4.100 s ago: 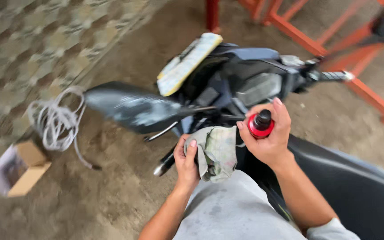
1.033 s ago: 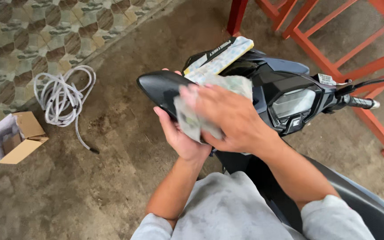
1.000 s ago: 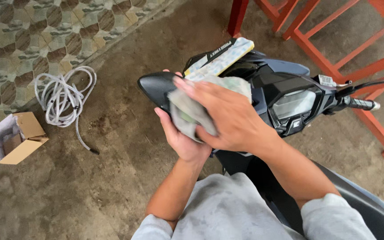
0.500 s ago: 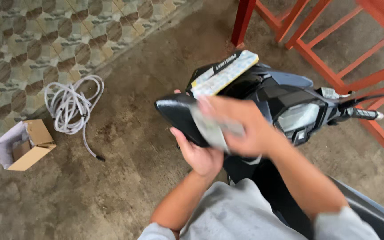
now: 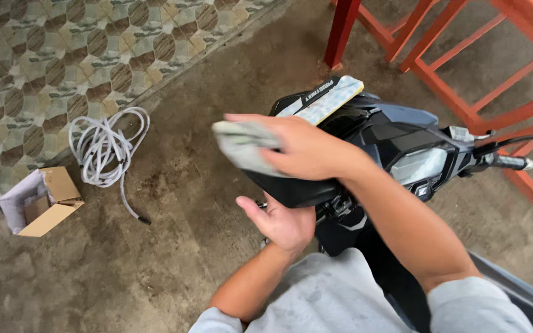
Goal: The person cleans a scooter by wiping the handlebars, mirrors, and body panels with a cloth. They spray a cleaning solution from a red bottle onto the cloth and the scooter's surfaces, then wipe the areas clean.
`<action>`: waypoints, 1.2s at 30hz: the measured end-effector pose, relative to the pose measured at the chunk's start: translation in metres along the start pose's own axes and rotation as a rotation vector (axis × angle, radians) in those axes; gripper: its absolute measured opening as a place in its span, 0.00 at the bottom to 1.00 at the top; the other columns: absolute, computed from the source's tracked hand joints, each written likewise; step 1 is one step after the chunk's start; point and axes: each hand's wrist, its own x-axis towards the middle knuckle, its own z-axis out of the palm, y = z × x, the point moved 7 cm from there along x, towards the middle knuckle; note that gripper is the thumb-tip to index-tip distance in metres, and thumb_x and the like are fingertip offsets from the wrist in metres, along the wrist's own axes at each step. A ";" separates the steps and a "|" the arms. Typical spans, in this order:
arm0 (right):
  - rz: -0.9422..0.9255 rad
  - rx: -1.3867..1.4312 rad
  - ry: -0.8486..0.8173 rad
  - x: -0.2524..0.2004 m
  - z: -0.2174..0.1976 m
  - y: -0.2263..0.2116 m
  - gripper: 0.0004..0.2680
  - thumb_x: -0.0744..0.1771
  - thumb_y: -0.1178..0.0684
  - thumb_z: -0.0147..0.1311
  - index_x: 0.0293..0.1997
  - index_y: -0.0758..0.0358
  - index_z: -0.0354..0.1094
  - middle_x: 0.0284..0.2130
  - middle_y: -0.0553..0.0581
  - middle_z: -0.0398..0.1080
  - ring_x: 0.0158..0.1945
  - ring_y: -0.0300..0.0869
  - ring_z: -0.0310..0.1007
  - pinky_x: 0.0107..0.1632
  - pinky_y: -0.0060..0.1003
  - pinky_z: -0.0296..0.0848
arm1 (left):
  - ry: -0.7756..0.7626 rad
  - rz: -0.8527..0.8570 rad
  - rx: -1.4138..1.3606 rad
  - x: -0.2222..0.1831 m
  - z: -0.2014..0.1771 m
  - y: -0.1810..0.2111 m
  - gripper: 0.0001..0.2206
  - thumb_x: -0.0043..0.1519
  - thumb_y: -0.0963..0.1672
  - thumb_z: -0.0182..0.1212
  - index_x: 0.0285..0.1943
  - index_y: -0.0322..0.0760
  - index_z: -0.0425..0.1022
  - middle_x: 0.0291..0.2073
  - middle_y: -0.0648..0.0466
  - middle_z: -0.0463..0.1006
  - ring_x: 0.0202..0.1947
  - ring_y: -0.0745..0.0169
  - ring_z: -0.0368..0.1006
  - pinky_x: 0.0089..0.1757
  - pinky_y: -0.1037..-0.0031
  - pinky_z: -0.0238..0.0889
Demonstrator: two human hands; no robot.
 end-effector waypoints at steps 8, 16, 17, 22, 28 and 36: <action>0.363 0.006 0.371 -0.129 -0.001 0.040 0.28 0.59 0.55 0.64 0.67 0.66 0.60 0.52 0.60 0.76 0.52 0.44 0.80 0.55 0.33 0.74 | 0.172 0.098 0.497 0.001 0.014 0.026 0.33 0.72 0.58 0.37 0.83 0.40 0.44 0.78 0.48 0.52 0.75 0.52 0.52 0.72 0.56 0.42; 0.036 -0.536 0.335 -0.068 0.010 -0.042 0.23 0.62 0.53 0.60 0.65 0.61 0.65 0.63 0.62 0.65 0.62 0.55 0.71 0.59 0.47 0.72 | 0.129 0.207 0.323 0.018 0.031 0.039 0.33 0.70 0.59 0.32 0.82 0.46 0.43 0.80 0.53 0.48 0.79 0.55 0.47 0.72 0.61 0.40; -0.017 -0.516 0.311 -0.049 0.012 -0.044 0.23 0.62 0.52 0.60 0.65 0.62 0.65 0.63 0.64 0.66 0.62 0.57 0.71 0.59 0.47 0.72 | 0.129 0.196 0.260 0.019 0.026 0.035 0.34 0.69 0.59 0.31 0.82 0.46 0.43 0.80 0.55 0.48 0.79 0.56 0.47 0.72 0.61 0.40; 0.238 -0.102 -0.039 0.007 0.014 0.019 0.18 0.65 0.50 0.57 0.61 0.61 0.68 0.49 0.62 0.76 0.52 0.53 0.76 0.54 0.40 0.74 | 0.333 0.190 0.217 0.022 -0.009 0.027 0.36 0.70 0.61 0.30 0.79 0.38 0.50 0.76 0.45 0.53 0.75 0.47 0.51 0.69 0.55 0.43; 0.389 0.318 0.074 -0.135 0.003 0.082 0.15 0.64 0.57 0.50 0.56 0.65 0.71 0.45 0.55 0.78 0.48 0.40 0.75 0.54 0.37 0.75 | 0.184 0.320 0.321 0.029 0.015 0.042 0.35 0.69 0.60 0.35 0.82 0.44 0.47 0.79 0.47 0.52 0.78 0.50 0.51 0.71 0.58 0.46; 0.383 0.149 0.511 -0.209 0.014 0.091 0.20 0.63 0.58 0.56 0.62 0.67 0.63 0.49 0.61 0.74 0.50 0.49 0.74 0.54 0.36 0.72 | 0.092 0.255 0.301 0.034 0.029 0.048 0.32 0.70 0.59 0.46 0.76 0.40 0.54 0.64 0.43 0.66 0.63 0.45 0.66 0.61 0.52 0.63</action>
